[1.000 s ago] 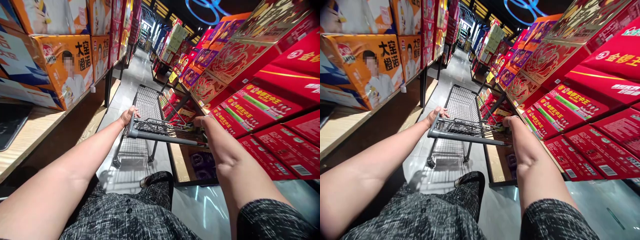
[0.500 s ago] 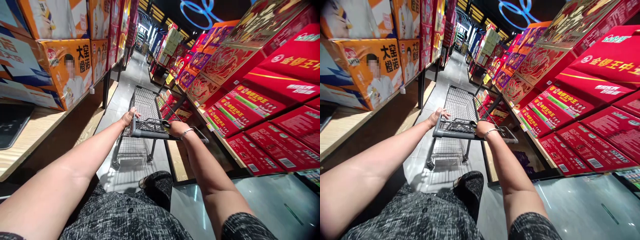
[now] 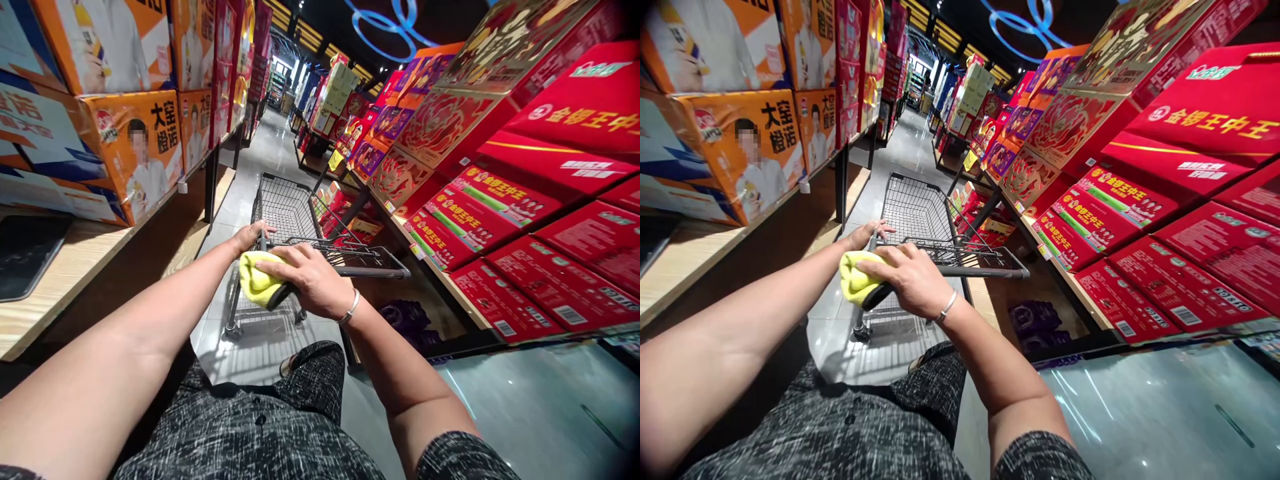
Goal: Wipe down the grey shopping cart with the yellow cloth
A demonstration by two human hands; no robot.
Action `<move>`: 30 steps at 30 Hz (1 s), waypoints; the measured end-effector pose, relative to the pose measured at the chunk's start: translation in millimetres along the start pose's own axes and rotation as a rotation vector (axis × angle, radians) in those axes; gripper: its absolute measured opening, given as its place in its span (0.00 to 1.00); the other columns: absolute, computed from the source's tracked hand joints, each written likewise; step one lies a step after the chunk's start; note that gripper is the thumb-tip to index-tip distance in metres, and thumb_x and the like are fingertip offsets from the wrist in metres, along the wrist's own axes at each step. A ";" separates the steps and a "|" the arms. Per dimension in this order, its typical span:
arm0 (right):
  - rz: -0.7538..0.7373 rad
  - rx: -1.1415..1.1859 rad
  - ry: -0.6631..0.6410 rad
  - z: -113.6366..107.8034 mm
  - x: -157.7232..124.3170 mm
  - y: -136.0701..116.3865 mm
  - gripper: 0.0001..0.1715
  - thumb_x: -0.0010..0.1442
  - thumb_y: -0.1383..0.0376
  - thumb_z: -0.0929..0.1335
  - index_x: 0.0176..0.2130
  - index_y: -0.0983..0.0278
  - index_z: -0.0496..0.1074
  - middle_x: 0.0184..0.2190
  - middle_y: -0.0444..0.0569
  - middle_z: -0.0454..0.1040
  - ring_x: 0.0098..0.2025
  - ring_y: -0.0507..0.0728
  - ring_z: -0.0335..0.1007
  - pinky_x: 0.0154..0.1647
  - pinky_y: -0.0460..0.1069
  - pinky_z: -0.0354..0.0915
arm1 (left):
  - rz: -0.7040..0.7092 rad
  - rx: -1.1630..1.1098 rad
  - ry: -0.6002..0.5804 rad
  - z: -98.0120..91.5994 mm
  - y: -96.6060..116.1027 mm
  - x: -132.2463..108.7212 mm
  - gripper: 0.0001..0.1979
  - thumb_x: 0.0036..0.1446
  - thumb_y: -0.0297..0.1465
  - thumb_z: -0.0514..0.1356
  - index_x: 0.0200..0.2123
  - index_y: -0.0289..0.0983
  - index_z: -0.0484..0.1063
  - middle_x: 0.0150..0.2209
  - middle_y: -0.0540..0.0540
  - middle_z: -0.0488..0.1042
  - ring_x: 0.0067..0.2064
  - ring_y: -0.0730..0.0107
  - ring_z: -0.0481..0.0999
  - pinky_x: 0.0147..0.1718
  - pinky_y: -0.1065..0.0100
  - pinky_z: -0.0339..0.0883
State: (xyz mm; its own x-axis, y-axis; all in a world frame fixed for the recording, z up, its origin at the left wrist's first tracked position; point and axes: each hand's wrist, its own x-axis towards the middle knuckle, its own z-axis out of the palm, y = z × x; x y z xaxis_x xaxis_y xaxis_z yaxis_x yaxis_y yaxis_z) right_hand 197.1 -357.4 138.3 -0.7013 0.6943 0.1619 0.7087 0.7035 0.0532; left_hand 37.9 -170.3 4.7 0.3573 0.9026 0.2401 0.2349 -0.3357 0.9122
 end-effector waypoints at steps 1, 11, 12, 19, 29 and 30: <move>0.053 -0.016 0.011 4.2 -13.9 5.8 0.35 0.64 0.76 0.62 0.65 0.50 0.65 0.63 0.47 0.67 0.54 0.59 0.61 0.56 0.57 0.63 | -0.021 -0.037 -0.022 -0.7 0.6 0.2 0.31 0.69 0.48 0.43 0.24 0.36 0.71 0.49 0.38 0.80 0.52 0.54 0.76 0.57 0.54 0.67; 0.942 -0.276 0.023 8.6 -184.2 157.9 0.38 0.55 0.73 0.64 0.63 0.54 0.67 0.58 0.57 0.69 0.48 0.64 0.62 0.43 0.58 0.66 | -0.121 0.082 0.096 -19.9 28.7 -3.3 0.16 0.51 0.39 0.53 0.33 0.38 0.77 0.44 0.42 0.81 0.51 0.52 0.77 0.56 0.57 0.66; 1.007 -0.297 0.035 10.5 -186.5 162.5 0.38 0.55 0.74 0.64 0.63 0.55 0.67 0.57 0.58 0.69 0.47 0.64 0.62 0.42 0.58 0.66 | -0.108 0.095 0.133 -20.3 37.7 -6.4 0.17 0.52 0.39 0.54 0.36 0.38 0.77 0.43 0.43 0.81 0.49 0.53 0.77 0.54 0.57 0.68; 0.923 -0.274 0.242 55.4 -90.8 60.0 0.38 0.61 0.73 0.61 0.68 0.61 0.57 0.59 0.69 0.62 0.49 0.70 0.59 0.42 0.66 0.67 | 0.150 0.348 -0.136 -1.8 122.2 -60.2 0.29 0.62 0.52 0.49 0.54 0.40 0.73 0.54 0.44 0.77 0.56 0.52 0.75 0.57 0.58 0.65; 0.395 -0.125 0.213 43.5 -26.8 0.9 0.33 0.67 0.72 0.60 0.68 0.55 0.60 0.61 0.54 0.65 0.50 0.64 0.58 0.51 0.60 0.64 | 0.009 0.889 -0.058 11.9 137.5 -96.3 0.49 0.59 0.65 0.45 0.73 0.42 0.42 0.64 0.35 0.66 0.51 0.41 0.77 0.49 0.54 0.68; 0.397 -0.138 0.164 36.8 -36.2 12.7 0.33 0.66 0.73 0.59 0.67 0.56 0.61 0.61 0.54 0.66 0.50 0.64 0.58 0.51 0.59 0.64 | 0.007 0.936 -0.065 8.2 136.5 -96.3 0.49 0.59 0.65 0.45 0.73 0.42 0.43 0.61 0.35 0.69 0.50 0.41 0.78 0.47 0.54 0.69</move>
State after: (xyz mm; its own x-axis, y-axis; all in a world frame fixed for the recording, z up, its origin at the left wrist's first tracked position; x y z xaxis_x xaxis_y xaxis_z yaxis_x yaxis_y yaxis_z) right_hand 228.7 -368.0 96.9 -0.3598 0.8651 0.3494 0.9317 0.3532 0.0848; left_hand 42.9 -305.3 103.4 0.4046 0.8925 0.1993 0.8542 -0.4467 0.2661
